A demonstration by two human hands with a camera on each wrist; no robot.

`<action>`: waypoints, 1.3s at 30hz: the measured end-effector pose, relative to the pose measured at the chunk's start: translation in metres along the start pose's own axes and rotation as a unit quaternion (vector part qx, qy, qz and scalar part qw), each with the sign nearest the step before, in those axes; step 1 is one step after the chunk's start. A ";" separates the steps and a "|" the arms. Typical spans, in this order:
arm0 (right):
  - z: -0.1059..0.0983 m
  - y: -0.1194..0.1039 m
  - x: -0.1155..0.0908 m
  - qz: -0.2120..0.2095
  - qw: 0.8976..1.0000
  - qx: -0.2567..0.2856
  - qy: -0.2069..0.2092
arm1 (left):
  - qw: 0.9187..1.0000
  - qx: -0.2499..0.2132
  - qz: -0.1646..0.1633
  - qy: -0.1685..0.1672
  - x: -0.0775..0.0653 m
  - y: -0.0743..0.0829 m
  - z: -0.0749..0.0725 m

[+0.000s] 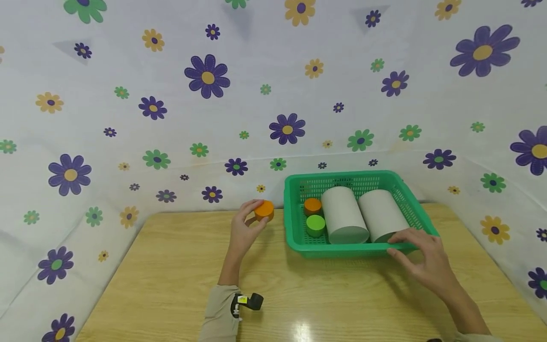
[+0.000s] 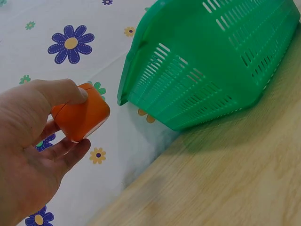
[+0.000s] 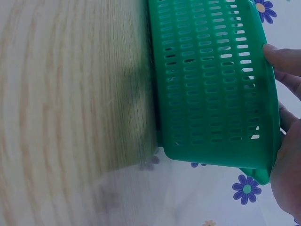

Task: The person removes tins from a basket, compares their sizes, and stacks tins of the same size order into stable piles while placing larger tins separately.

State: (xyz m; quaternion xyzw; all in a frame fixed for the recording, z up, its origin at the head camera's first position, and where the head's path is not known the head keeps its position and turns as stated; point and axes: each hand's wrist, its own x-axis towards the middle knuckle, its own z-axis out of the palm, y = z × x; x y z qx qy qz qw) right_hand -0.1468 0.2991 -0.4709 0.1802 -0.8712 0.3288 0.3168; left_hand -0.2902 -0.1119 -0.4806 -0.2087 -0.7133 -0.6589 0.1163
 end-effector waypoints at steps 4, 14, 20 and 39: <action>-0.002 -0.002 0.000 0.002 1.000 0.012 0.006 | 1.000 0.003 -0.010 -0.001 0.000 0.003 -0.002; -0.001 -0.002 0.002 0.003 0.999 0.039 0.008 | 1.000 -0.008 -0.003 0.013 0.000 -0.026 -0.009; -0.002 0.000 0.002 0.004 0.999 0.045 0.008 | 1.000 -0.019 -0.001 0.011 0.000 -0.036 -0.011; 0.001 -0.001 0.001 0.004 0.999 0.044 0.006 | 0.996 -0.019 -0.087 0.031 -0.016 -0.057 -0.009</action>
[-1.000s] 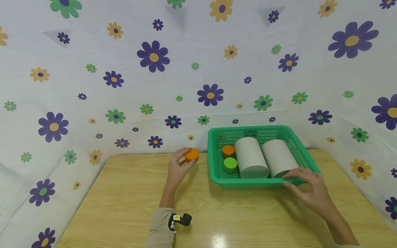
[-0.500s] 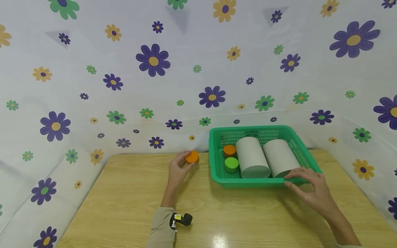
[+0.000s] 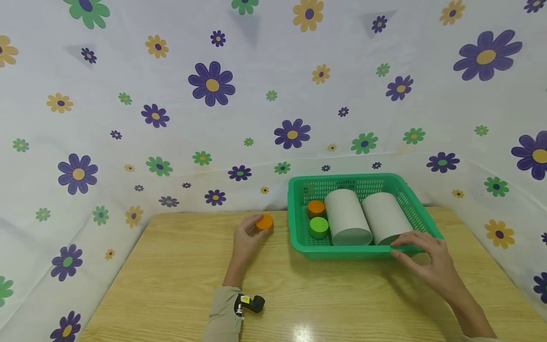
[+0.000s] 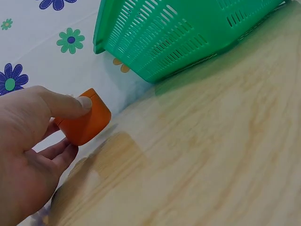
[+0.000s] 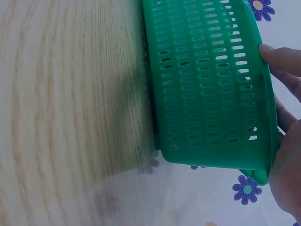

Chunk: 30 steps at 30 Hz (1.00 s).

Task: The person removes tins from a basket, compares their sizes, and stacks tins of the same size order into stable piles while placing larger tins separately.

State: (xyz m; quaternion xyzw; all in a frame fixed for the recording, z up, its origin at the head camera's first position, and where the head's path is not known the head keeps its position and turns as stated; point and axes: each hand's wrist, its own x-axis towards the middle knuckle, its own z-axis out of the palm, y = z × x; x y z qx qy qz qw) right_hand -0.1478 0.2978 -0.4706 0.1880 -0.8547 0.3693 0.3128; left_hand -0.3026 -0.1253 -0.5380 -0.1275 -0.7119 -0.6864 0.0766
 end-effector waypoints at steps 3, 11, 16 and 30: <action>0.001 0.000 -0.001 0.002 1.000 0.002 0.001 | 1.000 0.009 -0.006 -0.001 -0.002 -0.004 0.000; 0.001 0.001 -0.002 0.001 1.000 0.007 0.005 | 1.000 0.023 -0.007 -0.003 -0.003 -0.007 0.001; 0.001 0.002 -0.002 0.000 1.000 0.006 0.003 | 1.000 0.030 -0.004 -0.002 -0.003 -0.009 0.001; 0.001 0.001 -0.001 -0.001 1.000 0.005 0.002 | 0.999 0.038 -0.024 0.002 -0.004 0.001 0.001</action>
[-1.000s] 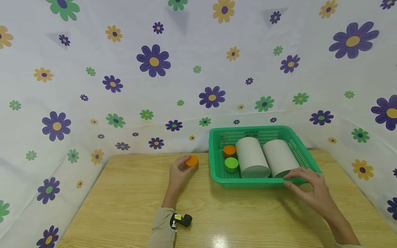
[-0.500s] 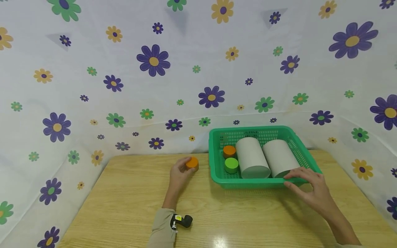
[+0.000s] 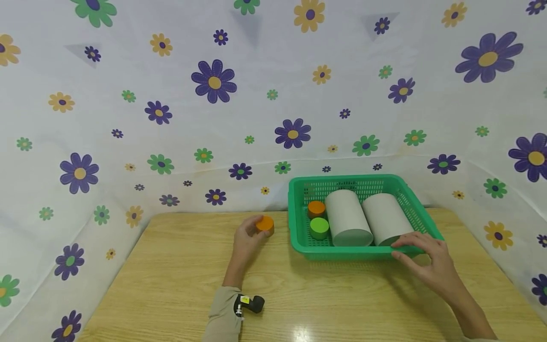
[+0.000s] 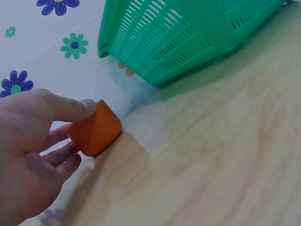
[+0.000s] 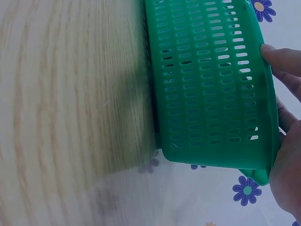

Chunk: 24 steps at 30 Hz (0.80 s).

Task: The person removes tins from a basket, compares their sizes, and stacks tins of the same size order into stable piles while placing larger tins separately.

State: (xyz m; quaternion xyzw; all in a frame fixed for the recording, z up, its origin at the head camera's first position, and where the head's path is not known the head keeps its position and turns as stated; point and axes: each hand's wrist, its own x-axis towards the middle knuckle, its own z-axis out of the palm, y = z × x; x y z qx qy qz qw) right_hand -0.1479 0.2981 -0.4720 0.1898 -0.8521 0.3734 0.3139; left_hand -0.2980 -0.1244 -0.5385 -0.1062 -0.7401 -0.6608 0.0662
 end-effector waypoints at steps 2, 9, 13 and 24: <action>0.000 0.000 0.000 -0.002 1.000 0.000 -0.001 | 1.000 0.008 -0.002 0.007 0.000 0.005 -0.001; -0.001 0.001 0.002 -0.002 1.000 -0.002 -0.006 | 0.996 0.029 0.088 0.013 0.006 0.021 -0.007; 0.001 0.000 0.004 0.005 1.000 -0.006 -0.011 | 0.993 0.028 0.111 0.017 0.003 0.042 -0.008; 0.000 -0.003 0.003 0.010 1.000 -0.001 -0.007 | 0.985 0.055 0.163 -0.014 -0.004 0.081 0.002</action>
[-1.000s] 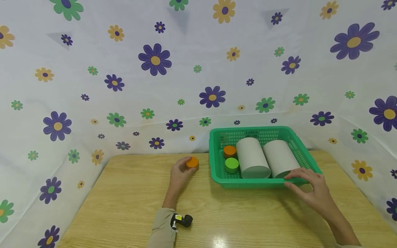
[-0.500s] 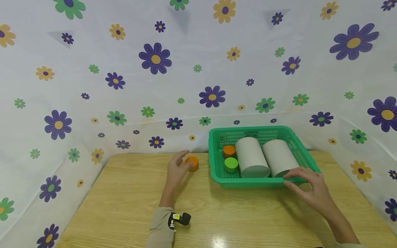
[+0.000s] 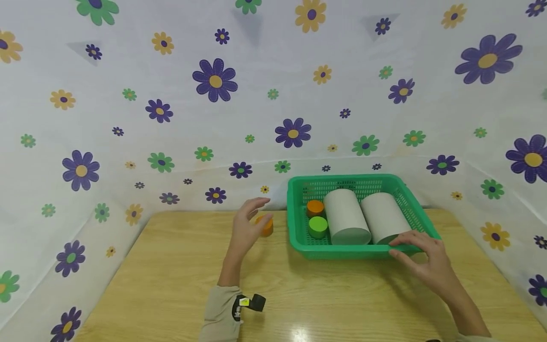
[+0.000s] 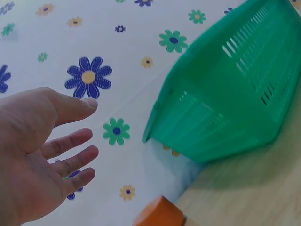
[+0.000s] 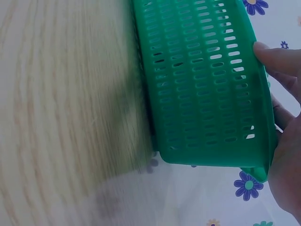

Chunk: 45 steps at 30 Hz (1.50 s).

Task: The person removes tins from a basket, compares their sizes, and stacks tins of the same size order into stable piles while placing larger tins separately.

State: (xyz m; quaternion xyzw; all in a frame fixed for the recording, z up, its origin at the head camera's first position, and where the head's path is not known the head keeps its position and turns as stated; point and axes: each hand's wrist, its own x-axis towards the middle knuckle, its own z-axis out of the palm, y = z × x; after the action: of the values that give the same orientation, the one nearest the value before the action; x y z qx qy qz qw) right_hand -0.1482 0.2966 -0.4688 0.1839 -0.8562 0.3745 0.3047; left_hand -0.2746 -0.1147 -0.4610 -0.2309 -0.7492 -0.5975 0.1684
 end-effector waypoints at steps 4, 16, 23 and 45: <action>-0.002 0.002 0.001 -0.016 1.000 0.004 0.001 | 1.000 -0.004 0.013 -0.023 0.001 0.016 0.007; -0.007 0.005 -0.003 -0.009 1.000 -0.001 0.007 | 0.991 0.030 0.045 -0.125 0.003 0.040 0.050; -0.006 0.002 -0.004 0.006 1.000 -0.003 0.006 | 0.982 0.083 0.053 -0.161 0.006 0.037 0.070; 0.001 0.003 -0.001 0.007 1.000 -0.005 0.007 | 0.857 0.414 0.068 -0.299 0.031 0.030 0.109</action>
State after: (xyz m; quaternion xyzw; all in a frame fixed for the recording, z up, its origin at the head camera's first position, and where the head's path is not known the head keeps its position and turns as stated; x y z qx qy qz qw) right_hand -0.1493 0.2976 -0.4717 0.1739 -0.8573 0.3733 0.3089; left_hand -0.2821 0.0009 -0.4452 -0.3573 -0.9244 -0.1213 0.0567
